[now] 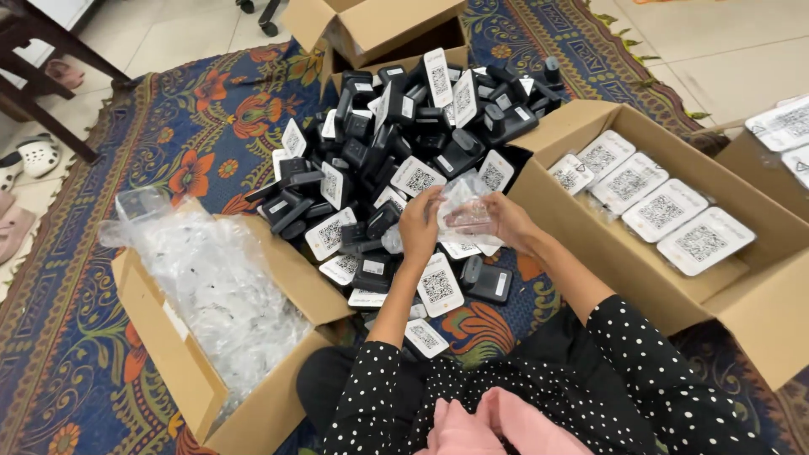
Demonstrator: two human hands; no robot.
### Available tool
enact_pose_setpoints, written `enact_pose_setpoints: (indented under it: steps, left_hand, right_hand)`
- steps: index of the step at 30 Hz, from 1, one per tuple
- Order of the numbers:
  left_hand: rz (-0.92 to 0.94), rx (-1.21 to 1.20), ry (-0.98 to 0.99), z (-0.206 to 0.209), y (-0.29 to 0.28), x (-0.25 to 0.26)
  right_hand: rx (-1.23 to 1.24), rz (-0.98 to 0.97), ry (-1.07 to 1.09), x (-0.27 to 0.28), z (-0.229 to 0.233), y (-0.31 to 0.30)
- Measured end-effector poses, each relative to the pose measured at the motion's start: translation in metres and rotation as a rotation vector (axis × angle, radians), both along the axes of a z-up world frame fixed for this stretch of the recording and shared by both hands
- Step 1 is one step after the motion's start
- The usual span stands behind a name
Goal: The person bags electronic devices with QR codes and places them into a cardboard box.
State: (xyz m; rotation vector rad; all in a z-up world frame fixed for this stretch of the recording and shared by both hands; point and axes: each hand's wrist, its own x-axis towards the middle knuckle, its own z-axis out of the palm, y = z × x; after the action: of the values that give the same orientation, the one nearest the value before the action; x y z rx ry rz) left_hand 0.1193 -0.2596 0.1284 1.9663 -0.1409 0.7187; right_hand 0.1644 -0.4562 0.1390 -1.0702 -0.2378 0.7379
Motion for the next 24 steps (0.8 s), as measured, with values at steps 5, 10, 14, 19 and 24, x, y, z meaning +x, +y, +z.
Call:
enact_pose_setpoints:
  steps: [5, 10, 14, 19, 24]
  left_hand:
    - [-0.116, 0.010, -0.050, 0.025, -0.048, -0.009]
    - [-0.214, 0.122, -0.245, 0.026, -0.076, -0.031]
    - [-0.286, 0.205, -0.297, 0.036, -0.079, -0.054]
    - [-0.085, 0.125, -0.229, 0.036, -0.063, -0.051]
    - [0.297, -0.068, -0.064, 0.024, -0.027, -0.006]
  right_hand:
    - [0.282, 0.062, 0.241, 0.035, -0.165, 0.001]
    - [0.608, 0.029, 0.341, 0.050, -0.194, -0.020]
    - [0.597, 0.064, 0.180, -0.004, -0.031, 0.004]
    - [0.314, 0.041, -0.141, -0.019, 0.012, -0.001]
    - [-0.032, -0.048, -0.487, -0.030, 0.020, -0.007]
